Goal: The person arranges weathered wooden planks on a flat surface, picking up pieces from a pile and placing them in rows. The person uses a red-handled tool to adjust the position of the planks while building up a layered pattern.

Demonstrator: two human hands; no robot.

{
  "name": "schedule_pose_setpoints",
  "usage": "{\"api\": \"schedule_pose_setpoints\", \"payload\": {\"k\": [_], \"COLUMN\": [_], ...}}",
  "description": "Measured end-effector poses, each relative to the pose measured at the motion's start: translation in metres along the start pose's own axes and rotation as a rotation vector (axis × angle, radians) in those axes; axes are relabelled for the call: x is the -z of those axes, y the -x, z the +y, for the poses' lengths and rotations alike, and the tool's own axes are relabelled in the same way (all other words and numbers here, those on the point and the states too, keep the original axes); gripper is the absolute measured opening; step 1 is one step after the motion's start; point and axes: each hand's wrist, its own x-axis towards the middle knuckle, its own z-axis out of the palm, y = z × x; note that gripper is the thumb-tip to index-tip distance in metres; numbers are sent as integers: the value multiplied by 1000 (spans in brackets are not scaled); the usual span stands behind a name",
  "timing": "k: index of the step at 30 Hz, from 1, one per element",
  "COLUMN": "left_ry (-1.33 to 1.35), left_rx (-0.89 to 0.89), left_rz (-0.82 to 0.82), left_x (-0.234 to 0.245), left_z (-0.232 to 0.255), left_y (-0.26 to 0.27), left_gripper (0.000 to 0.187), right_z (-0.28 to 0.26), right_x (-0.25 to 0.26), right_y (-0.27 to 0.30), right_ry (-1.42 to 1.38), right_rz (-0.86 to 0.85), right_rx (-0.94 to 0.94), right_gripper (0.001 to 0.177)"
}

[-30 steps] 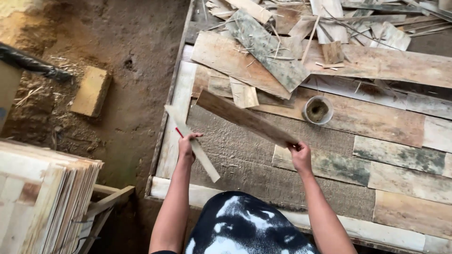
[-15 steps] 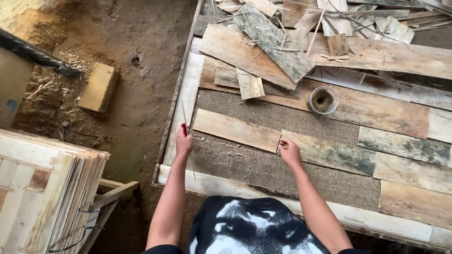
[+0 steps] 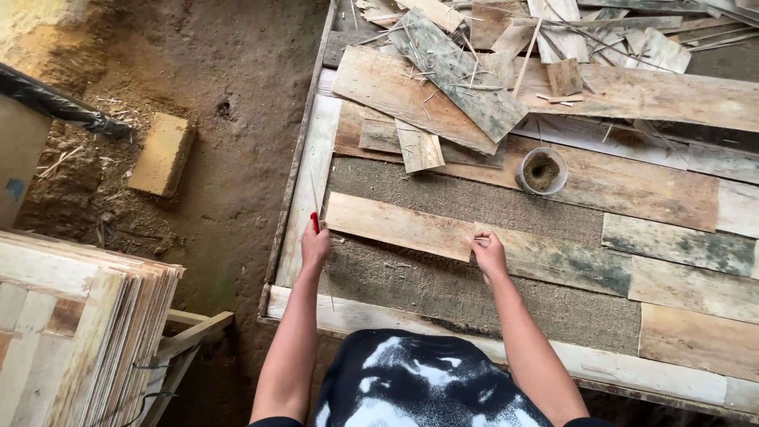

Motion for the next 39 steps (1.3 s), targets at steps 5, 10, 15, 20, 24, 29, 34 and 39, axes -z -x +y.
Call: {"api": "schedule_pose_setpoints", "payload": {"k": [5,10,15,20,24,29,34,39], "left_ry": [295,662,599,604,600,598,606,597], "left_rx": [-28,-51,-120,-104,-58,-22,-20,-44], "left_rz": [70,36,-1,-19,-4,39,59,52], "left_x": [-4,-16,-25,-36,-37,-26,-27,-35], "left_z": [-22,-28,-11,-16,-20,-21,-33,-37], "left_y": [-19,-32,-22,-28,-22,-11,-12,-14], "left_gripper": [24,10,13,16,15,16,14,14], "right_z": [5,-76,-157,-134,-97,-134,-158,-222], "right_x": [6,2,-3,-67,-123,-138,-135,-119], "right_y": [-10,6,-47,-107,-148,-131,-122,-79], "right_ry": [-201,-458,-729,-260,-242,-304,-373,-729], "right_rz": [-33,48,96,59,-130,-135,-178,-165], "right_rx": [7,35,134,43,-108,-196,-238,-122], "right_gripper": [33,18,43,40,68,65,39,29]}}
